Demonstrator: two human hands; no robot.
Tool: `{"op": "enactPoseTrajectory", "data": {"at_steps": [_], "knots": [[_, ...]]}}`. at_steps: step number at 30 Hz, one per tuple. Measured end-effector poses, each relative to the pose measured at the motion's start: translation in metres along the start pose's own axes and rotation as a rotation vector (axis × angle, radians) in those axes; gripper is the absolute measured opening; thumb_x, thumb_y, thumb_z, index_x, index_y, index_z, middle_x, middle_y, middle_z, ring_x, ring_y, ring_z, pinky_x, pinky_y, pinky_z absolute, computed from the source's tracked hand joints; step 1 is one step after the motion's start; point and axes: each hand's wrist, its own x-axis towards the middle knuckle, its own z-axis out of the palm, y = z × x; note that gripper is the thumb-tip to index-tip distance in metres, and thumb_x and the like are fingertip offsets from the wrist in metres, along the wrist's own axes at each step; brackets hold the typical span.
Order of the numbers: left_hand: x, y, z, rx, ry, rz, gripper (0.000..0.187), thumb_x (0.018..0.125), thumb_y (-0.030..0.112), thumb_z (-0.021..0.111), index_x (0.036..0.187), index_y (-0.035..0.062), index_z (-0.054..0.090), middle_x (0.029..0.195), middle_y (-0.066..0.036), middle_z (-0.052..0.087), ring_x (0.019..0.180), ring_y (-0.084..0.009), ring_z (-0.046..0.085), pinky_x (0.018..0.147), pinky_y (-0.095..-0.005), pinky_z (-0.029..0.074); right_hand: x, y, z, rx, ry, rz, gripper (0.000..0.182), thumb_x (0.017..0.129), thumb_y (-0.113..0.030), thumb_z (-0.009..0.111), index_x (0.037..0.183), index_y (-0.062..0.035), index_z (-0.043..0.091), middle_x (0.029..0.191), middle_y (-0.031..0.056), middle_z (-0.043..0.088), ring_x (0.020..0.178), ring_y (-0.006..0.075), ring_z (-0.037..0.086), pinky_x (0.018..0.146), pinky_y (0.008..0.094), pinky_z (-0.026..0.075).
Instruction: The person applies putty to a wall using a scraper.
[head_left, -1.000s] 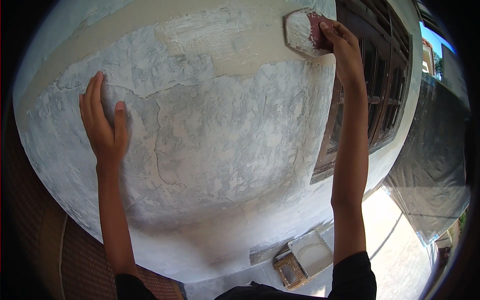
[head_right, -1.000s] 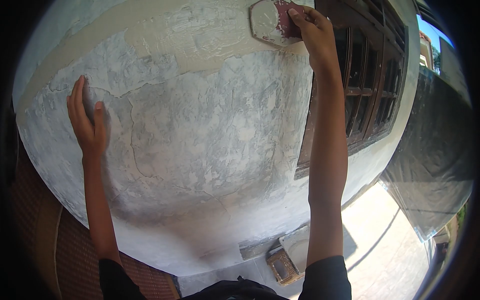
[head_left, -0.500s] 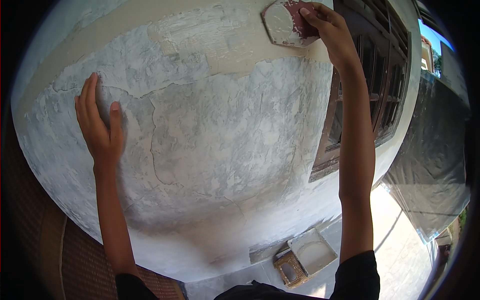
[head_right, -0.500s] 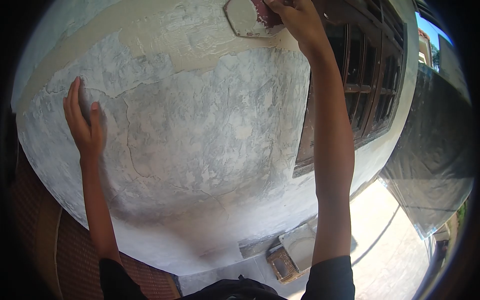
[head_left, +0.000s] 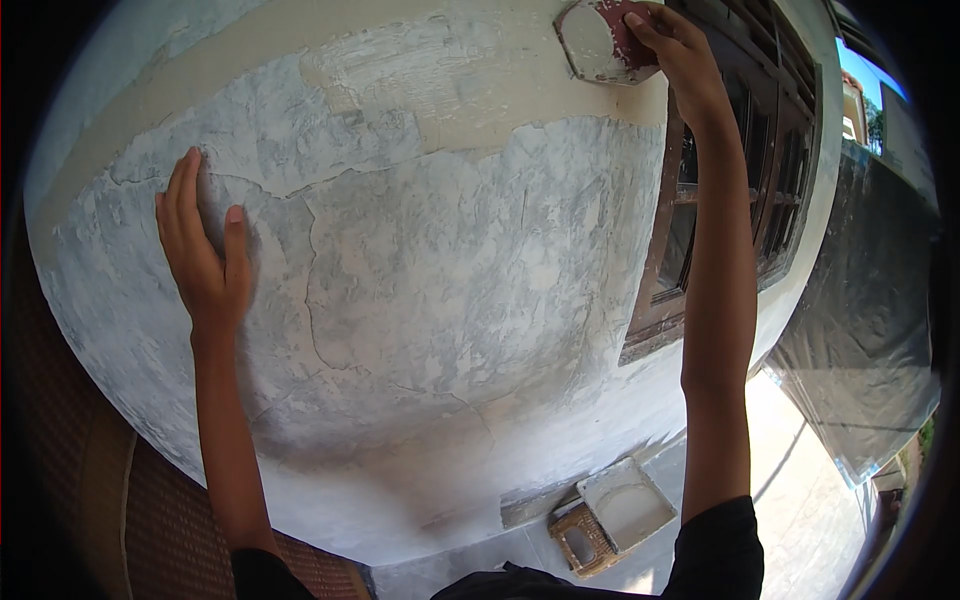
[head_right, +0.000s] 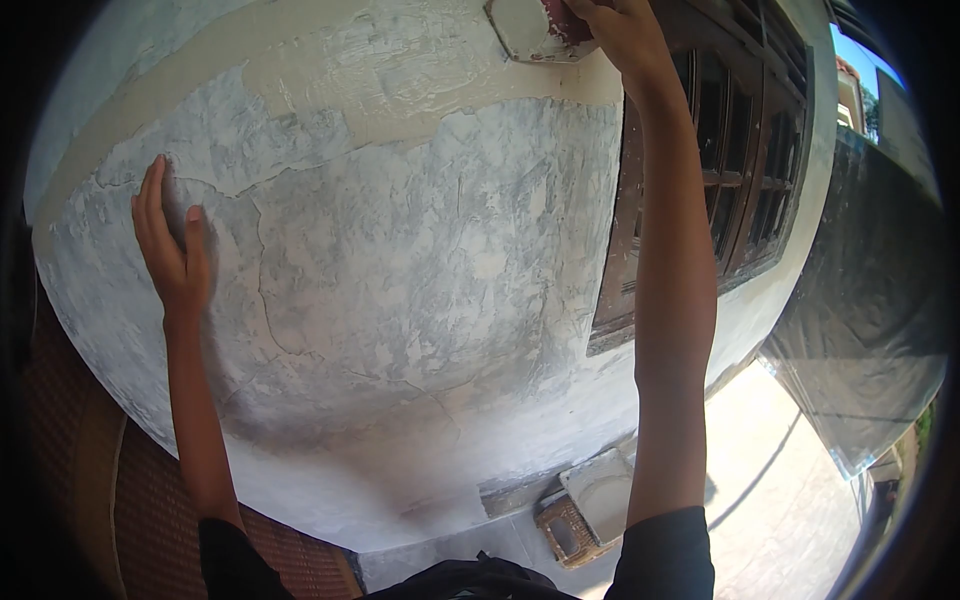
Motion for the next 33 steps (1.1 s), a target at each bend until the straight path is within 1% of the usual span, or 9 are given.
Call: {"op": "enactPoseTrajectory", "data": {"at_steps": [7,9,13,17,23,25,27,31,33], "knots": [[0.0,0.0,0.0,0.021,0.007,0.003,0.053,0.1,0.029,0.05,0.147,0.0053,0.041,0.148,-0.013,0.048,0.138,-0.0327,0.042,0.119,-0.0566,0.02,0.008,0.033,0.007,0.005,-0.119,-0.14,0.026,0.1,-0.027,0.063,0.107,-0.0018,0.065,0.084,0.0014,0.063,0.072,0.0102,0.058,0.067,0.0261,0.05],[0.001,0.001,0.0,0.016,0.004,-0.001,0.053,0.1,0.029,0.05,0.147,0.0052,0.041,0.148,-0.014,0.048,0.138,-0.0328,0.042,0.119,-0.0567,0.02,0.014,0.053,-0.014,-0.015,0.026,-0.154,0.034,0.096,-0.025,0.067,0.12,-0.0013,0.065,0.103,0.0033,0.07,0.092,0.0103,0.065,0.088,0.0252,0.048],[0.001,0.0,0.0,0.017,0.005,0.006,0.053,0.1,0.028,0.05,0.146,0.0051,0.042,0.147,-0.014,0.048,0.138,-0.033,0.042,0.119,-0.057,0.02,0.002,0.056,-0.024,0.185,0.006,-0.094,0.032,0.096,-0.024,0.067,0.119,-0.0023,0.066,0.104,0.003,0.069,0.098,0.0087,0.061,0.093,0.025,0.044],[0.002,0.002,0.001,-0.002,0.011,0.003,0.053,0.099,0.027,0.05,0.147,0.0052,0.042,0.148,-0.014,0.048,0.138,-0.0331,0.042,0.119,-0.0569,0.02,-0.004,0.052,0.003,0.028,-0.083,-0.144,0.033,0.095,-0.025,0.067,0.118,-0.0012,0.066,0.103,0.0026,0.069,0.095,0.0091,0.061,0.092,0.0256,0.044],[0.0,0.001,-0.001,-0.011,-0.002,-0.012,0.053,0.1,0.028,0.05,0.147,0.0055,0.042,0.147,-0.014,0.048,0.139,-0.033,0.042,0.119,-0.057,0.019,0.002,0.066,-0.031,0.13,0.018,-0.046,0.035,0.095,-0.025,0.068,0.12,-0.0011,0.066,0.106,0.0036,0.069,0.098,0.0092,0.062,0.094,0.0266,0.044],[0.001,0.001,0.0,0.002,-0.002,-0.017,0.053,0.1,0.029,0.05,0.147,0.0056,0.042,0.147,-0.014,0.048,0.139,-0.0326,0.041,0.119,-0.0571,0.018,0.001,0.063,-0.026,0.153,0.012,-0.059,0.034,0.095,-0.025,0.068,0.12,-0.0014,0.065,0.106,0.0035,0.069,0.097,0.009,0.062,0.093,0.0261,0.045],[0.0,0.001,0.0,-0.008,-0.005,-0.017,0.053,0.1,0.029,0.049,0.147,0.0058,0.041,0.148,-0.014,0.048,0.14,-0.0325,0.041,0.119,-0.0571,0.018,-0.005,0.054,-0.007,0.146,-0.056,-0.193,0.035,0.095,-0.025,0.068,0.121,-0.0014,0.065,0.105,0.0033,0.069,0.096,0.0094,0.062,0.092,0.0255,0.045],[0.0,-0.001,0.001,-0.023,0.003,-0.015,0.053,0.1,0.03,0.049,0.147,0.0061,0.041,0.149,-0.013,0.047,0.14,-0.0325,0.041,0.12,-0.057,0.018,0.007,0.066,-0.012,-0.01,-0.015,-0.133,0.036,0.095,-0.027,0.068,0.121,-0.0013,0.065,0.105,0.0033,0.069,0.096,0.0097,0.062,0.092,0.0255,0.045],[0.0,0.0,0.0,-0.014,0.006,-0.012,0.053,0.1,0.031,0.049,0.147,0.006,0.041,0.148,-0.014,0.048,0.139,-0.0326,0.041,0.119,-0.057,0.018,0.01,0.071,-0.029,0.052,-0.055,-0.162,0.035,0.096,-0.027,0.067,0.12,-0.0016,0.065,0.104,0.0034,0.069,0.095,0.0091,0.062,0.092,0.0255,0.045]]}}
